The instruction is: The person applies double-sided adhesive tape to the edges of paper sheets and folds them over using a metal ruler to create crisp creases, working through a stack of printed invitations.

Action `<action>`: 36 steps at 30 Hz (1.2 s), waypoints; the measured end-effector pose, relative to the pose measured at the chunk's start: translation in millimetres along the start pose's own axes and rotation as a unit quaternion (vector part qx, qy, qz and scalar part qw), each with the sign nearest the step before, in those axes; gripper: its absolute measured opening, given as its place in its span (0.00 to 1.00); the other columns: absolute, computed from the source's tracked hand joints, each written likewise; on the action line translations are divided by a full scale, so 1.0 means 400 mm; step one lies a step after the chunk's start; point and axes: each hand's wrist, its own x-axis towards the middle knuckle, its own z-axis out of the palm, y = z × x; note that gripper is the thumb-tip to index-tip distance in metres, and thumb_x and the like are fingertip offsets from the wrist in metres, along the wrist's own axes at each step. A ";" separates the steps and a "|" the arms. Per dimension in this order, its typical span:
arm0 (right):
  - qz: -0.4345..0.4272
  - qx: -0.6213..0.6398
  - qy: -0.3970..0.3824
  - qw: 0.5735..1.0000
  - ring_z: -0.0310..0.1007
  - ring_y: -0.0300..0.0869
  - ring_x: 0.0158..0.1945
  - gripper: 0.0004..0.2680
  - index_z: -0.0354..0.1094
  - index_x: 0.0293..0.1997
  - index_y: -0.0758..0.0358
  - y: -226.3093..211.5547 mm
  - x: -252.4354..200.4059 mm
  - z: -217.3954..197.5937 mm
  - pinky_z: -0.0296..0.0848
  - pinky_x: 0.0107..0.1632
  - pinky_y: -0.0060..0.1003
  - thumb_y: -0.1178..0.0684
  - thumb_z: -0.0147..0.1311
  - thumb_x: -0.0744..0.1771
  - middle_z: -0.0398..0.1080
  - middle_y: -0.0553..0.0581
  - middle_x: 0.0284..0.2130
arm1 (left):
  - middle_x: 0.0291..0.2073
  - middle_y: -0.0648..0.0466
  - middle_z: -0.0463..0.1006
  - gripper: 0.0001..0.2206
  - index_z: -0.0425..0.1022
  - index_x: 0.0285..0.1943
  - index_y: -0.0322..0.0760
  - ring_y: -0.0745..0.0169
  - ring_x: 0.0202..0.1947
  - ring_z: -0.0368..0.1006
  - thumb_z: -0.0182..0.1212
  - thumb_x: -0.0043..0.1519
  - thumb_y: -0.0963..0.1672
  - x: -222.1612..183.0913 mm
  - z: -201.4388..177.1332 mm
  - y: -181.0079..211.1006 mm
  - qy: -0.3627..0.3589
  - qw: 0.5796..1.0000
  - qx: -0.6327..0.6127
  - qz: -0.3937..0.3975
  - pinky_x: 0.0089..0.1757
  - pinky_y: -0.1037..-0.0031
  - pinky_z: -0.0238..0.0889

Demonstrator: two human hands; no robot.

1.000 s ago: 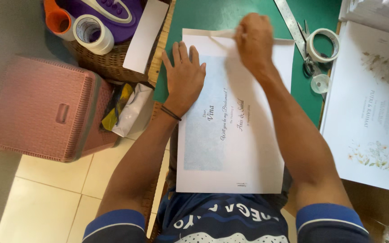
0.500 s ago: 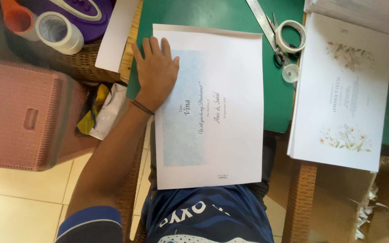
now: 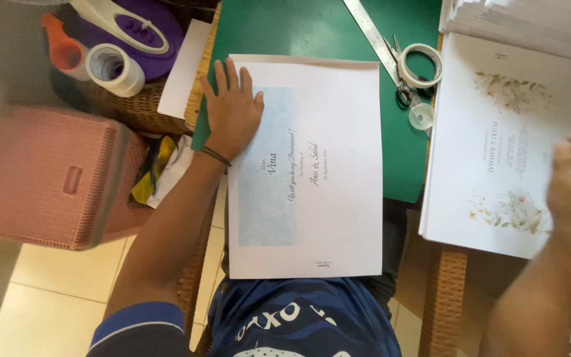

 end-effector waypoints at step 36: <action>-0.199 0.019 -0.163 0.966 0.70 0.56 0.45 0.05 0.70 0.48 0.62 -0.586 0.319 0.525 0.69 0.44 0.52 0.58 0.54 0.69 0.70 0.63 0.41 | 0.70 0.35 0.58 0.29 0.64 0.72 0.32 0.29 0.71 0.46 0.56 0.66 0.53 -0.024 -0.051 -0.018 0.038 0.992 -0.115 -0.021 0.63 0.34 0.35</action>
